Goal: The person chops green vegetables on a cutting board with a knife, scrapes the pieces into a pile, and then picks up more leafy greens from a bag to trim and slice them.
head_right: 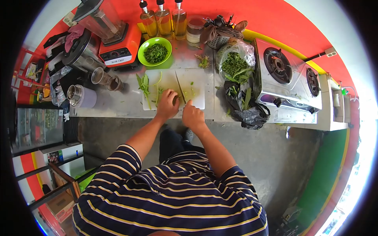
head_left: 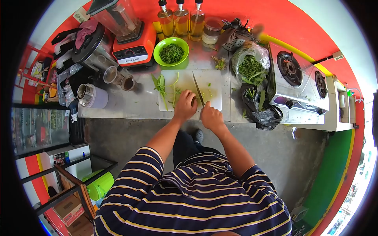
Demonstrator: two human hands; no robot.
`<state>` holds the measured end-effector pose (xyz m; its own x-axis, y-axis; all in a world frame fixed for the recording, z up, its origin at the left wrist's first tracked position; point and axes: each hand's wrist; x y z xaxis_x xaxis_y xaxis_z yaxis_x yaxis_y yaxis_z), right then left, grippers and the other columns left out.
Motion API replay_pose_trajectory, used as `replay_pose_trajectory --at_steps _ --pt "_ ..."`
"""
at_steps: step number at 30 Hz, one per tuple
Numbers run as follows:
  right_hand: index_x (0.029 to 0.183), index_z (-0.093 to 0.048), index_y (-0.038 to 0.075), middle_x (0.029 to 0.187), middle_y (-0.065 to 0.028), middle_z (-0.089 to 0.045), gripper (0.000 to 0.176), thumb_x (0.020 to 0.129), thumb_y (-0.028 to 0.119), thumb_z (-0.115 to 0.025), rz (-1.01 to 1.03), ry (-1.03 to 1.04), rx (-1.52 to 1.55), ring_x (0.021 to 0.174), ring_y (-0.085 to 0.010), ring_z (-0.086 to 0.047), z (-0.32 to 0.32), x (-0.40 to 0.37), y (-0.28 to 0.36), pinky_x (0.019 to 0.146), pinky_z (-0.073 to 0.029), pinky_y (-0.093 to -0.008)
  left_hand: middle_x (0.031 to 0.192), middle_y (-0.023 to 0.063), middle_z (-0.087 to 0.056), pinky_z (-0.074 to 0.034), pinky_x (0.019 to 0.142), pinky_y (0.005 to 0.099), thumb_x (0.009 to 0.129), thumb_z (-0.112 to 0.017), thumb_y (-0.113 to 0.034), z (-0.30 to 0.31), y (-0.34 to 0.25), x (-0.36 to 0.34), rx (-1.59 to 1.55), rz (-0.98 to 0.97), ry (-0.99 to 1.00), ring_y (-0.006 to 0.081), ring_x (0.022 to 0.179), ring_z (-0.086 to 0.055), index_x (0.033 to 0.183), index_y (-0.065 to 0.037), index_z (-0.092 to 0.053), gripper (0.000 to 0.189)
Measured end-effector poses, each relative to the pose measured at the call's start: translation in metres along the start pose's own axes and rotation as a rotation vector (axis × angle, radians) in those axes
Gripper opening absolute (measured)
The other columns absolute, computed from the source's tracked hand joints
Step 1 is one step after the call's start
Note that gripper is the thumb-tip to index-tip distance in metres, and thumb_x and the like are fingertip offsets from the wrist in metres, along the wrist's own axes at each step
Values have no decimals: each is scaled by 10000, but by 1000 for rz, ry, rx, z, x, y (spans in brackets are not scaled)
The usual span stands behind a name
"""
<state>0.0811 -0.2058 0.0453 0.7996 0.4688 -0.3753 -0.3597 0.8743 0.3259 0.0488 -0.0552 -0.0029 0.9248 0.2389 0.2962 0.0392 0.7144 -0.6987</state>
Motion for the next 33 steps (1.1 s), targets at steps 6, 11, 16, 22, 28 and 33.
replay_pose_trajectory --at_steps 6,11,16,22,28,33 --pt "1066 -474 -11 888 -235 -721 291 990 265 -530 45 -19 -45 836 -420 -721 7 -14 -7 735 -587 -471 977 173 -599 -476 863 445 836 -633 -32 0 -4 5 -19 4 -17 378 984 -576 955 29 -638 134" --pt "1042 -483 -21 874 -262 -709 268 962 230 -529 24 -50 -23 832 -446 -714 -17 -11 -5 747 -576 -525 958 172 -624 -491 848 451 840 -636 -29 -6 -9 5 109 42 -1 377 960 -598 950 21 -669 126" --pt "1073 -491 -17 864 -207 -729 235 911 147 -530 47 -47 -140 818 -370 -739 10 -26 1 716 -599 -459 939 168 -628 -496 843 464 850 -628 -43 -5 -7 3 169 55 103 379 961 -603 909 18 -676 97" --pt "1046 -515 -18 909 -250 -719 246 931 198 -533 -25 10 -48 848 -399 -731 -12 -20 5 750 -586 -489 911 193 -624 -494 831 491 823 -613 -22 -5 -10 9 234 57 118 394 927 -610 852 17 -671 75" --pt "1086 -501 -26 937 -257 -718 267 944 200 -505 -12 22 -49 894 -414 -723 7 -18 6 794 -577 -503 876 208 -628 -498 813 499 808 -599 -9 -12 3 13 223 73 131 409 882 -618 783 14 -674 83" --pt "1073 -520 -37 960 -278 -713 266 926 184 -502 6 -12 -26 909 -436 -717 2 -11 7 818 -574 -499 873 245 -650 -519 816 497 794 -602 -11 -10 0 17 286 105 157 421 883 -641 760 21 -676 87"
Point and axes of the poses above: each hand's wrist, its own x-axis towards the middle knuckle, its own z-axis out of the back of the hand, y = z × x
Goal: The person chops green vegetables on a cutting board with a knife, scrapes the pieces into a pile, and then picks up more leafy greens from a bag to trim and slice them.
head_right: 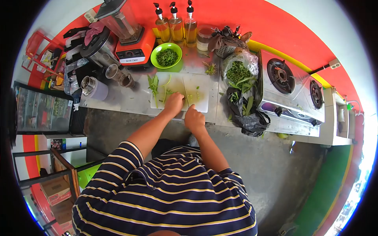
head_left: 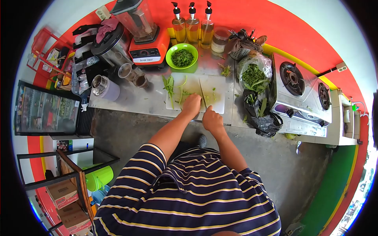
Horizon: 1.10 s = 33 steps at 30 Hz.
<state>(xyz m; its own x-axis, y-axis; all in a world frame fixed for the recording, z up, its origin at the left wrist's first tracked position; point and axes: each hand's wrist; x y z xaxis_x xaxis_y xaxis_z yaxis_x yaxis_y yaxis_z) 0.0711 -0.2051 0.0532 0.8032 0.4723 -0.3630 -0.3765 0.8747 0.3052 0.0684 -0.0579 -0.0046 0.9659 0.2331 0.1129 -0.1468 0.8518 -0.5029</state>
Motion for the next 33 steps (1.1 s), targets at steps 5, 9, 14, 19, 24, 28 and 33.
replay_pose_trajectory --at_steps 5,9,14,19,24,28,33 --pt "1085 -517 -48 975 -284 -710 267 922 163 -503 18 25 -36 931 -436 -714 8 -3 3 820 -576 -494 870 275 -672 -541 770 520 771 -594 2 0 -4 10 73 57 57 448 851 -664 758 24 -689 98" --pt "1079 -517 -50 988 -282 -709 265 924 165 -504 12 17 14 930 -434 -715 -5 4 1 821 -576 -495 856 274 -674 -542 746 533 765 -597 -15 12 -12 10 37 91 69 464 834 -663 771 27 -697 108" --pt "1083 -513 -48 989 -277 -711 261 926 161 -508 18 10 -18 942 -427 -715 4 3 1 827 -576 -487 881 288 -671 -543 754 530 783 -600 -28 9 -6 13 -11 149 97 470 849 -665 794 25 -697 112" --pt "1081 -517 -47 974 -272 -712 265 927 168 -504 -12 46 -3 938 -420 -717 -7 8 2 835 -574 -486 884 295 -667 -535 746 541 799 -603 -47 10 -8 3 -59 129 55 475 849 -662 784 19 -694 113" --pt "1078 -501 -31 976 -268 -716 237 914 138 -521 14 35 -26 937 -404 -723 10 3 5 814 -584 -470 850 272 -670 -532 755 540 792 -612 -48 4 -4 5 -131 140 -2 468 824 -658 783 7 -693 98" --pt "1073 -501 -27 975 -269 -716 232 907 133 -531 -22 25 -20 921 -411 -724 -9 8 5 803 -587 -469 863 267 -674 -532 758 539 794 -617 -53 7 -4 4 -106 121 25 460 827 -660 788 2 -696 96" --pt "1094 -489 -24 989 -270 -715 244 916 137 -529 44 19 -53 913 -416 -724 0 12 6 806 -586 -474 809 272 -655 -518 728 537 782 -629 -48 11 -7 3 -209 108 -52 463 806 -643 767 17 -691 91"
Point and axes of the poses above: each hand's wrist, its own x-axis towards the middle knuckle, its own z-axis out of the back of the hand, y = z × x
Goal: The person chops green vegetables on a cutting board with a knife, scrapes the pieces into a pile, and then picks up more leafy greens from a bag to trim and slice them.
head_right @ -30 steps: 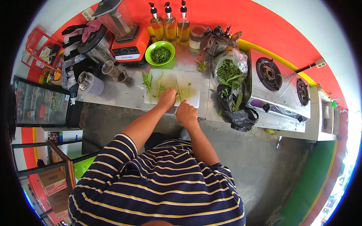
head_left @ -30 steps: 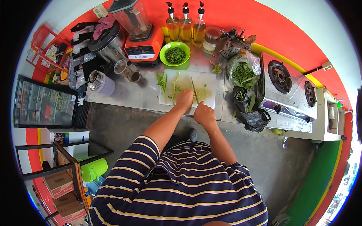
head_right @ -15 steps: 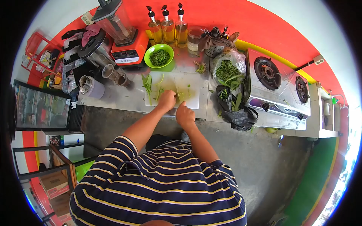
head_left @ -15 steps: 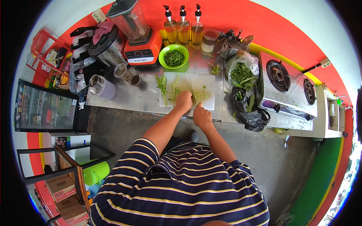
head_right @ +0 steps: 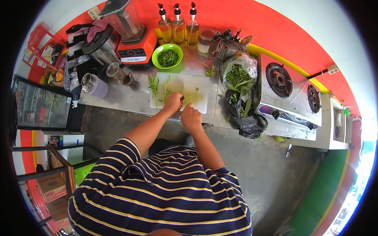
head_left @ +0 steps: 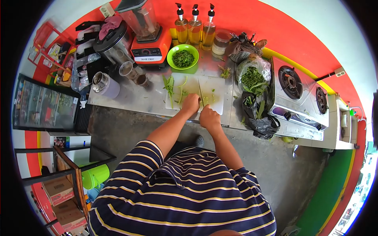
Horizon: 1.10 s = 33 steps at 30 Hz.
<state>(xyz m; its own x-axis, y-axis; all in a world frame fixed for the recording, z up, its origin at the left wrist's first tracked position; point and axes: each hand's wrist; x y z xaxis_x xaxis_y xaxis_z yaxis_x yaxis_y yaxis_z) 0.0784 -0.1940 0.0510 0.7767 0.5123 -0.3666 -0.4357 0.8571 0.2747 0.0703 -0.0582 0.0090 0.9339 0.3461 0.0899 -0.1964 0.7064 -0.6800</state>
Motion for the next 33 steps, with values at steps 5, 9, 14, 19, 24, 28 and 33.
replay_pose_trajectory --at_steps 5,9,14,19,24,28,33 --pt "1092 -492 -26 1013 -272 -710 251 918 151 -530 -46 -15 26 944 -422 -716 -12 0 6 828 -578 -482 892 250 -670 -524 775 533 798 -619 -59 0 4 0 70 30 57 447 881 -649 777 1 -684 91" --pt "1109 -480 -31 1020 -276 -706 263 929 158 -512 -49 16 36 983 -427 -704 -2 8 4 862 -565 -490 891 245 -668 -520 774 537 799 -620 -63 -3 10 0 15 19 44 445 884 -646 774 -2 -680 88" --pt "1112 -474 -32 1004 -283 -705 259 930 150 -499 -43 0 60 962 -433 -706 -15 4 5 855 -565 -499 819 270 -656 -516 750 534 773 -623 -49 0 9 0 24 -45 -3 460 819 -641 779 14 -689 91" --pt "1122 -485 -32 1015 -234 -720 292 915 157 -567 -39 -31 27 958 -383 -724 -10 9 9 825 -587 -446 822 272 -654 -511 760 534 778 -623 -58 -2 9 -1 -12 -23 -5 461 829 -638 769 21 -683 99" --pt "1109 -486 -30 1042 -283 -702 250 935 149 -502 -63 18 62 992 -429 -701 -4 2 12 870 -561 -490 807 266 -662 -521 749 531 787 -611 -61 -8 10 -5 35 -70 -76 453 808 -648 776 13 -682 103" --pt "1116 -481 -34 1014 -235 -720 284 918 151 -567 -64 -16 25 957 -380 -725 -14 2 13 821 -588 -446 803 256 -666 -524 745 528 793 -607 -59 -13 10 -6 49 12 -79 449 808 -651 786 8 -682 101" --pt "1107 -484 -24 1007 -227 -723 264 923 151 -560 -68 -50 18 947 -380 -727 -20 8 11 812 -590 -445 800 242 -670 -521 722 514 799 -650 -62 -14 14 -9 48 9 -112 437 798 -658 805 4 -696 80"
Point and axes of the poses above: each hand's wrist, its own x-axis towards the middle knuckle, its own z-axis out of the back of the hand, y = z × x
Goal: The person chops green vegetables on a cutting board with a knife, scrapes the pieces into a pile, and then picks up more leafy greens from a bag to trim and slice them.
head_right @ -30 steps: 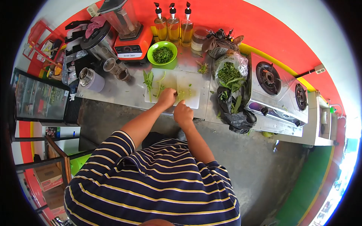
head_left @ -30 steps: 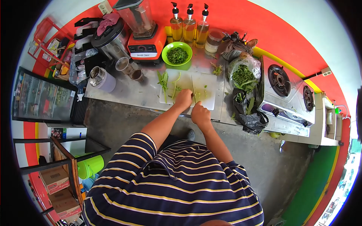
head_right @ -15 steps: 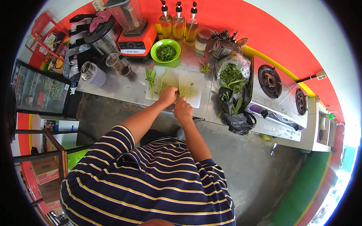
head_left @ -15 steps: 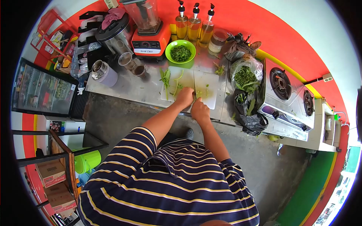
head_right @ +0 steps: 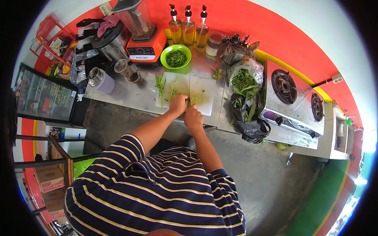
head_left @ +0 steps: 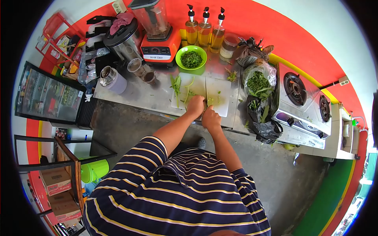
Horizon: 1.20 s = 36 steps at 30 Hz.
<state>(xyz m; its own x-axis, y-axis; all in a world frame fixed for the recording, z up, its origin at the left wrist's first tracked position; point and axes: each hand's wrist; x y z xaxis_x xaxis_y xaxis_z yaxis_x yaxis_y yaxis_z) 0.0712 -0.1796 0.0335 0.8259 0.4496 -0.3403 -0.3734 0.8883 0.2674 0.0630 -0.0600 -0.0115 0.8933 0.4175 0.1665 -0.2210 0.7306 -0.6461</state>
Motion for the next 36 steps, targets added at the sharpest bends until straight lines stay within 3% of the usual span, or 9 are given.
replay_pose_trajectory --at_steps 7,9,11,16,18,25,27,34,36 --pt "1096 -493 -15 950 -268 -711 294 978 251 -538 3 -114 141 899 -449 -706 0 -2 -16 802 -567 -515 802 231 -688 -520 687 421 805 -703 -92 16 6 -10 -121 -15 85 379 755 -680 908 10 -736 149" --pt "1089 -509 -22 944 -289 -701 342 989 302 -548 55 -91 176 888 -468 -696 3 -5 -19 794 -561 -527 824 244 -690 -519 697 420 844 -689 -97 22 4 -23 -250 145 25 371 772 -690 973 10 -738 175" --pt "1096 -517 -27 943 -296 -698 351 986 304 -552 88 -68 197 890 -476 -692 1 -4 -22 801 -556 -534 823 236 -701 -522 693 392 862 -691 -101 38 0 -24 -228 200 99 320 769 -711 995 23 -731 186" --pt "1130 -534 -37 958 -314 -689 385 978 316 -565 135 1 206 911 -485 -683 2 -5 -37 830 -545 -546 828 167 -736 -543 716 344 858 -689 -63 57 16 -19 -324 252 -64 234 764 -722 988 38 -727 169" --pt "1132 -547 -29 975 -314 -687 384 971 319 -573 18 -55 202 935 -484 -678 -1 -3 -45 845 -540 -549 866 145 -750 -551 729 328 839 -694 -20 65 24 -17 -303 268 -133 216 765 -723 996 26 -730 168" --pt "1083 -571 -22 970 -296 -691 372 959 328 -599 46 -98 205 940 -487 -670 25 -2 -80 853 -531 -547 880 130 -745 -550 745 343 803 -749 -72 56 44 -24 -141 329 -106 229 791 -715 1019 23 -716 239" --pt "1073 -575 -10 995 -280 -693 361 964 334 -594 78 -36 217 948 -458 -678 40 -8 -85 851 -533 -537 871 141 -735 -550 752 389 784 -752 -83 53 40 -27 18 264 -189 291 800 -710 993 8 -712 231" --pt "1056 -573 -6 930 -293 -688 376 957 356 -604 135 -67 257 917 -476 -662 60 -27 -102 830 -510 -569 893 158 -715 -538 785 442 806 -718 -90 57 35 -25 -43 396 -111 338 879 -695 993 -17 -688 203" --pt "1046 -571 0 932 -294 -687 377 957 365 -604 94 -120 234 905 -477 -661 59 -36 -103 817 -510 -569 897 155 -698 -530 779 435 836 -685 -84 50 39 -27 -138 281 -213 338 850 -685 971 -15 -680 152"
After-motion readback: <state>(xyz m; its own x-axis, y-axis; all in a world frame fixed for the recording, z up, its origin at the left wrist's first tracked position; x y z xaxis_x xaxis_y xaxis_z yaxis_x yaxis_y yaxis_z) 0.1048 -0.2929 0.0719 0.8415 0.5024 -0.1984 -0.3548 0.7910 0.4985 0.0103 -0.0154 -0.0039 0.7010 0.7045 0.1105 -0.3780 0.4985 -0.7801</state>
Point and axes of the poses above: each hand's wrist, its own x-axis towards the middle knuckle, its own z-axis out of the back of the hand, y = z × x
